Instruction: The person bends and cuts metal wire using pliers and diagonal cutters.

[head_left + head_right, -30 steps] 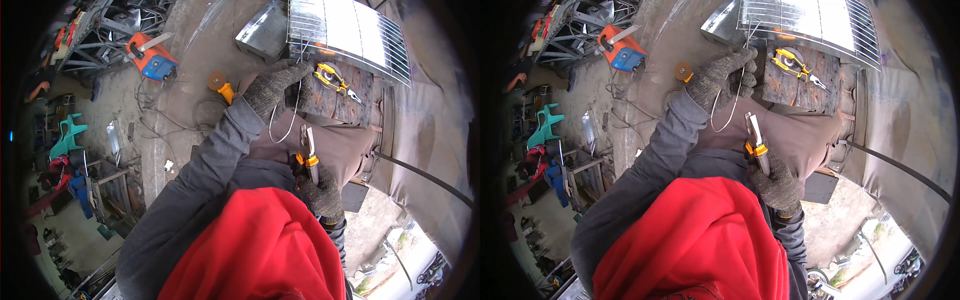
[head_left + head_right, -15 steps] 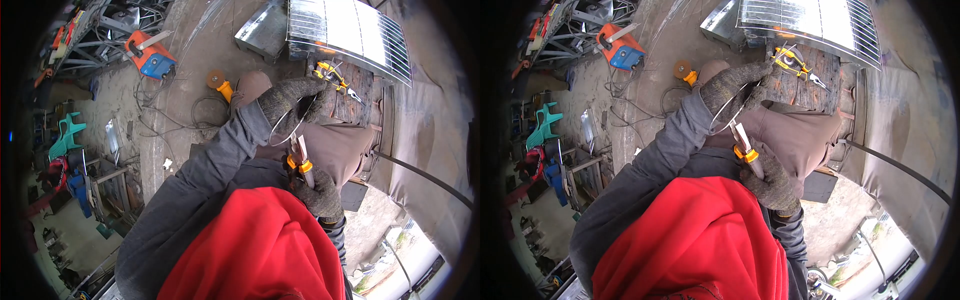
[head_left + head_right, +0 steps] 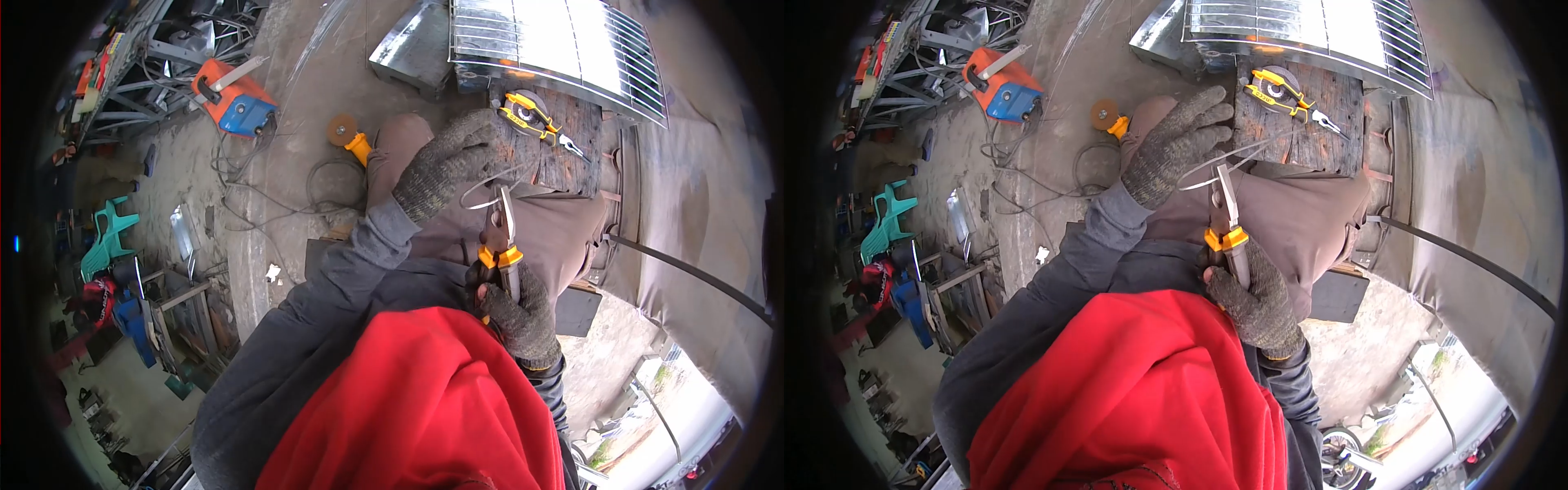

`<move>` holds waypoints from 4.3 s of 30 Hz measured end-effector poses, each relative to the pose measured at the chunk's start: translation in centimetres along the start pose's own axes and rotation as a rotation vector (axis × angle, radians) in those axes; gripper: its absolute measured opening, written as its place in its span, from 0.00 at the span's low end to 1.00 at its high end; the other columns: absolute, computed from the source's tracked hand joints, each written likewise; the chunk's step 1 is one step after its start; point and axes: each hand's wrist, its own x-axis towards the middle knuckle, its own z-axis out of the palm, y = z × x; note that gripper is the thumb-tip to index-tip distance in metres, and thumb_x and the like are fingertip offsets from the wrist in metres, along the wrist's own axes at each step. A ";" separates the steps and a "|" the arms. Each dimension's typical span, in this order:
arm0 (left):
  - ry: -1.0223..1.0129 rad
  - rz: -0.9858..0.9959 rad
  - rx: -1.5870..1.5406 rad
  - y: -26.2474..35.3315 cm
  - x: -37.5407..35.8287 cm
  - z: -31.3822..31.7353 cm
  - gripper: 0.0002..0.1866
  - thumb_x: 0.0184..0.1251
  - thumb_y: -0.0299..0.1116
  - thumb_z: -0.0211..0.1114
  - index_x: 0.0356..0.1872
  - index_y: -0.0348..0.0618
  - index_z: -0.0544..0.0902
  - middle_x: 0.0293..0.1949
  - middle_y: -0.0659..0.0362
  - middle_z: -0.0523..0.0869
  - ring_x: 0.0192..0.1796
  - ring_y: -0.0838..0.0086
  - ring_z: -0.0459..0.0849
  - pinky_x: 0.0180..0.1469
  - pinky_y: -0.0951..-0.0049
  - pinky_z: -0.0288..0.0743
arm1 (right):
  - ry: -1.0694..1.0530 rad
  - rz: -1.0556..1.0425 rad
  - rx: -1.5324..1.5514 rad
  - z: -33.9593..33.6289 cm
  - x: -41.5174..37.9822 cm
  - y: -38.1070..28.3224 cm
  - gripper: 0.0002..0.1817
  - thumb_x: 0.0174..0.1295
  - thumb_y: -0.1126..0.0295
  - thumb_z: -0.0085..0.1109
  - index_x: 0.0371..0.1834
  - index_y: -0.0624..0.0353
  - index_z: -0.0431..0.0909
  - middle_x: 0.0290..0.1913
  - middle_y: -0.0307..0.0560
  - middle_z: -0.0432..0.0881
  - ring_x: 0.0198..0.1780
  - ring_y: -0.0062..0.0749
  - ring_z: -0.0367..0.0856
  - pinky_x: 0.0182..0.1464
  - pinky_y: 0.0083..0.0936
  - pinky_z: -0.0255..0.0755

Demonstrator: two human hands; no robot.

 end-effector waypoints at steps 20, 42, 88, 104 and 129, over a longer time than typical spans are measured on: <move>0.051 0.186 0.254 8.3 -1.9 0.1 0.17 0.73 0.24 0.55 0.60 0.32 0.76 0.59 0.51 0.80 0.60 0.69 0.80 0.62 0.70 0.75 | 0.019 0.126 0.214 2.6 0.4 -3.5 0.11 0.67 0.75 0.58 0.51 0.62 0.72 0.35 0.38 0.76 0.34 0.21 0.76 0.40 0.21 0.74; 0.079 0.345 0.558 8.8 -2.1 0.2 0.15 0.71 0.24 0.54 0.57 0.34 0.79 0.56 0.48 0.83 0.59 0.60 0.82 0.64 0.65 0.74 | -0.150 0.153 0.399 2.1 0.5 -2.5 0.19 0.68 0.73 0.58 0.60 0.65 0.70 0.47 0.50 0.82 0.43 0.30 0.83 0.48 0.27 0.79; 0.103 0.392 0.130 2.8 -5.4 0.7 0.26 0.72 0.37 0.60 0.67 0.37 0.70 0.62 0.50 0.77 0.64 0.61 0.77 0.70 0.62 0.68 | -0.451 0.157 0.628 2.3 0.6 -2.7 0.30 0.67 0.74 0.55 0.74 0.63 0.61 0.53 0.52 0.82 0.52 0.36 0.83 0.53 0.29 0.75; 0.160 0.540 0.620 9.3 -1.7 0.3 0.18 0.60 0.27 0.65 0.52 0.38 0.82 0.54 0.50 0.83 0.57 0.56 0.82 0.63 0.57 0.73 | -0.316 0.154 0.587 2.3 0.7 -2.9 0.20 0.69 0.68 0.56 0.62 0.63 0.70 0.32 0.46 0.80 0.31 0.30 0.80 0.37 0.25 0.74; 0.010 0.249 0.476 10.8 0.0 -0.5 0.17 0.67 0.29 0.61 0.56 0.36 0.80 0.58 0.51 0.82 0.59 0.64 0.82 0.62 0.66 0.75 | -0.414 0.202 0.701 1.8 1.6 -2.5 0.24 0.71 0.69 0.54 0.68 0.62 0.66 0.45 0.53 0.82 0.48 0.39 0.84 0.51 0.35 0.79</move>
